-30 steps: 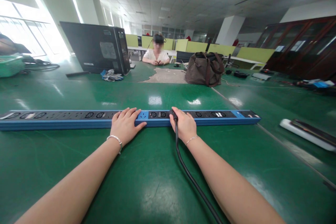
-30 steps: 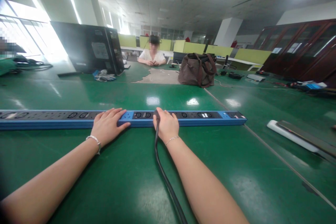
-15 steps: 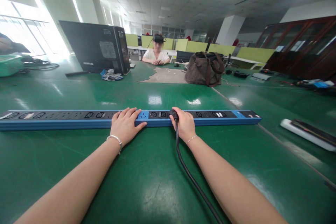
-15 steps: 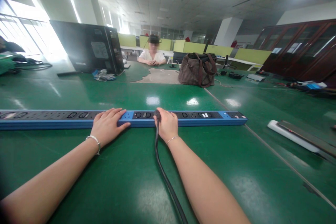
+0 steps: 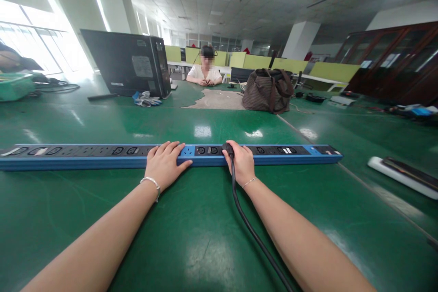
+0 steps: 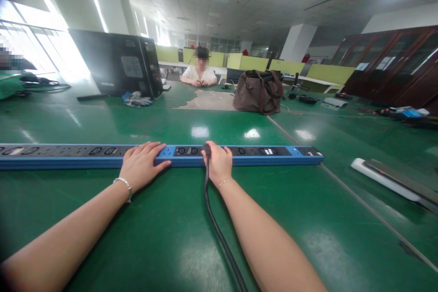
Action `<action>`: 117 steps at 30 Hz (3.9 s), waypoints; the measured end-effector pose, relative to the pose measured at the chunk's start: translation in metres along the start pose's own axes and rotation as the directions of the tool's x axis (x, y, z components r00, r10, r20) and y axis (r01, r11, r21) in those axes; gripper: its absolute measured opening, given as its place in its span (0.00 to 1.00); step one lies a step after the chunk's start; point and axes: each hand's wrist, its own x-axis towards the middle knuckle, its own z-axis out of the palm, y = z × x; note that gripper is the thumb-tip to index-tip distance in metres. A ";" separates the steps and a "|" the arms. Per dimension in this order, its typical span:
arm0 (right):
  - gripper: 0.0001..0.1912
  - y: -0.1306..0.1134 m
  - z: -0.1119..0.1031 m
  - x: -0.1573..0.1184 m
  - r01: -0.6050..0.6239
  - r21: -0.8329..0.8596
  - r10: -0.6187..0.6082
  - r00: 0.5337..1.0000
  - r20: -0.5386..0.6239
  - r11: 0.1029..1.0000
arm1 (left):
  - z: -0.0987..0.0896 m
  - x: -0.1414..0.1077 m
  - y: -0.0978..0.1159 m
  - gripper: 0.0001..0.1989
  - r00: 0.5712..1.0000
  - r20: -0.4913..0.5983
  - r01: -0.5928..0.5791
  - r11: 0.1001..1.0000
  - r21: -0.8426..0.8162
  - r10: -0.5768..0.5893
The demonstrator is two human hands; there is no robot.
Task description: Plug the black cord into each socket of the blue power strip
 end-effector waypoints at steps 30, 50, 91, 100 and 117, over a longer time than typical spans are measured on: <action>0.14 -0.100 0.046 0.007 0.124 -0.177 -0.069 0.956 0.286 0.976 | -0.009 0.004 0.003 0.20 0.997 -0.021 0.073 0.993 -0.093 -0.075; 0.16 -0.094 0.047 0.003 0.205 -0.193 -0.144 0.946 0.290 0.959 | -0.009 0.002 0.003 0.19 0.997 -0.026 0.064 0.993 -0.101 -0.067; 0.17 -0.025 -0.001 0.018 -0.126 0.018 0.126 0.992 -0.003 0.992 | 0.000 0.001 -0.002 0.28 0.999 -0.033 0.018 0.997 -0.076 -0.021; 0.17 0.000 -0.012 0.010 -0.119 -0.072 0.129 0.980 0.150 0.990 | -0.001 0.002 -0.002 0.28 0.999 -0.003 0.033 0.996 -0.085 -0.033; 0.17 -0.023 -0.014 0.013 0.027 -0.340 0.045 0.979 0.201 0.940 | -0.001 0.001 -0.001 0.28 1.000 -0.025 0.012 0.997 -0.073 -0.014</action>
